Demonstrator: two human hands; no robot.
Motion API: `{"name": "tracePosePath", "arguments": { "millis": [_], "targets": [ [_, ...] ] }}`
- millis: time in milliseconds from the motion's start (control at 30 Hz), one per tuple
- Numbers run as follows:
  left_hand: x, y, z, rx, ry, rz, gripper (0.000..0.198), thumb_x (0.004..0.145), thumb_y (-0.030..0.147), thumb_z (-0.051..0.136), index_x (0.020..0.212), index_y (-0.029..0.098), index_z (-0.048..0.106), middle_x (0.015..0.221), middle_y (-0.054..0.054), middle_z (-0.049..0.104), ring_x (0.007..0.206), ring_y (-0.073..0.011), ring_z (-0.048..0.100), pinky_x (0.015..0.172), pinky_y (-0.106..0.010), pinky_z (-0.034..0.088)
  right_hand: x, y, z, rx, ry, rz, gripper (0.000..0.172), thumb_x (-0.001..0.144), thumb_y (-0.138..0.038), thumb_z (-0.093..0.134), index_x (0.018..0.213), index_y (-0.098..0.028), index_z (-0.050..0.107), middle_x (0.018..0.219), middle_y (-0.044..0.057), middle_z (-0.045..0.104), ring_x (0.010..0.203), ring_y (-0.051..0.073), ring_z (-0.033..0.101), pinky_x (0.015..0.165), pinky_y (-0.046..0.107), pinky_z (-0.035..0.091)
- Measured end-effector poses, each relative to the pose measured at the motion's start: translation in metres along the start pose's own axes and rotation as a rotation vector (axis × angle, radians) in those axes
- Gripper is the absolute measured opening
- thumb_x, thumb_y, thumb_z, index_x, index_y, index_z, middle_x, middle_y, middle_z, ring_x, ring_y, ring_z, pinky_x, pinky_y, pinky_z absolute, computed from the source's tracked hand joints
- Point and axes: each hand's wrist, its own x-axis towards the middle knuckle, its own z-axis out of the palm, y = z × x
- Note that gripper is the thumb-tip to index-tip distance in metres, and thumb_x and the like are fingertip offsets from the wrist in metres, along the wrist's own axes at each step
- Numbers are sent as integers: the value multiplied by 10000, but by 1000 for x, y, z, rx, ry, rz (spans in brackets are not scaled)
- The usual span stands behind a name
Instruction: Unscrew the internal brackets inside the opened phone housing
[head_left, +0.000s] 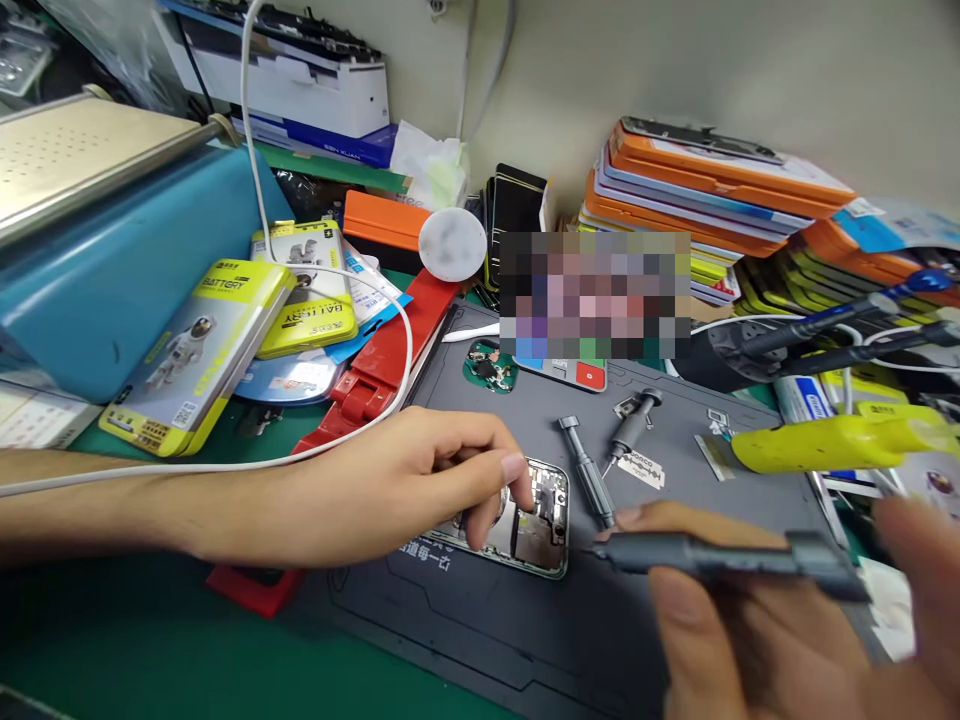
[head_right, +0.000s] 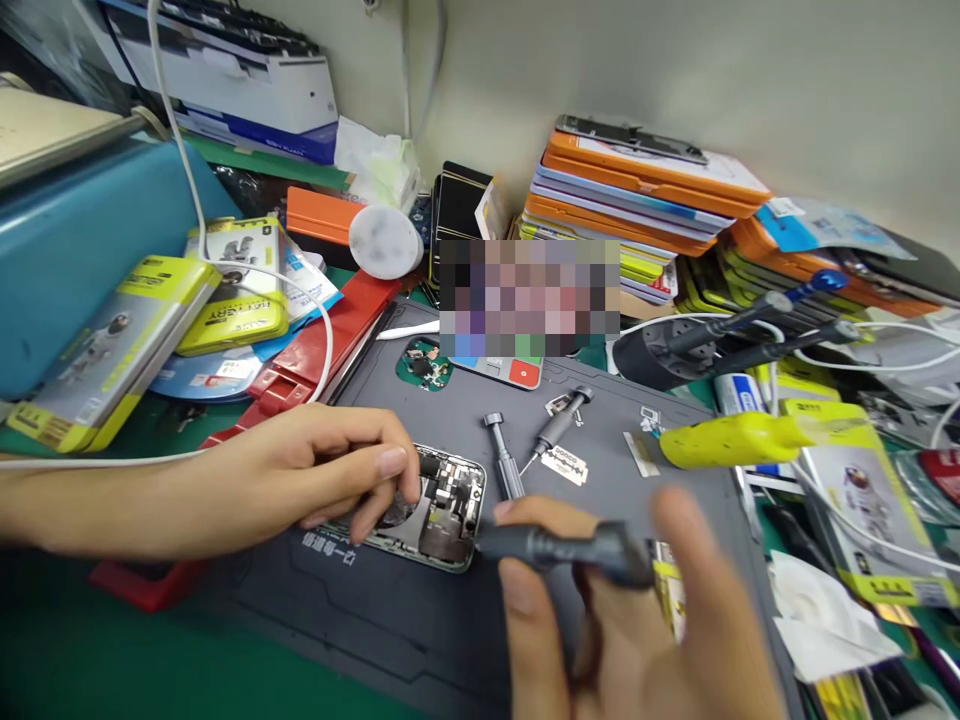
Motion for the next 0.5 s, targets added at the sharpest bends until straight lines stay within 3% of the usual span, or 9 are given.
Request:
{"name": "tracePosePath", "arguments": {
  "millis": [67, 133, 233, 300, 500],
  "targets": [
    [0, 0, -1, 15, -11, -14, 355, 1176, 505, 526, 1076, 246, 747, 759, 67, 695, 601, -94, 470, 539, -227, 378, -6, 7, 1, -106, -151, -178, 795, 913, 11, 747, 1618, -307, 560, 1141, 42, 869, 901, 203, 860, 830, 261, 730],
    [0, 0, -1, 11, -22, -13, 335, 1173, 495, 535, 1080, 253, 748, 746, 71, 679, 614, -100, 481, 545, -234, 374, -6, 13, 1, -116, -145, -255, 729, 932, -11, 715, 1604, -255, 572, 1181, 89, 865, 950, 248, 866, 810, 322, 751],
    [-1, 3, -1, 15, -32, 6, 299, 1172, 440, 553, 1054, 248, 750, 735, 78, 673, 652, -93, 516, 589, -216, 403, 0, 16, -3, -115, -178, -251, 728, 940, 8, 696, 1598, -270, 561, 1163, 65, 870, 949, 241, 869, 809, 333, 752],
    [-1, 4, -1, 23, -39, 8, 285, 1172, 409, 553, 1044, 247, 750, 730, 83, 676, 665, -89, 530, 609, -208, 413, 3, 13, -6, -132, -315, -225, 741, 884, 29, 775, 1539, -280, 622, 1187, 59, 871, 948, 244, 871, 834, 327, 749],
    [-1, 5, -3, 50, -57, 4, 306, 1169, 459, 541, 1073, 271, 763, 754, 77, 702, 691, -106, 581, 637, -234, 425, 8, 10, -14, -75, -334, -160, 787, 901, 10, 755, 1589, -328, 580, 1278, 72, 850, 1042, 286, 865, 849, 405, 763]
  ]
}}
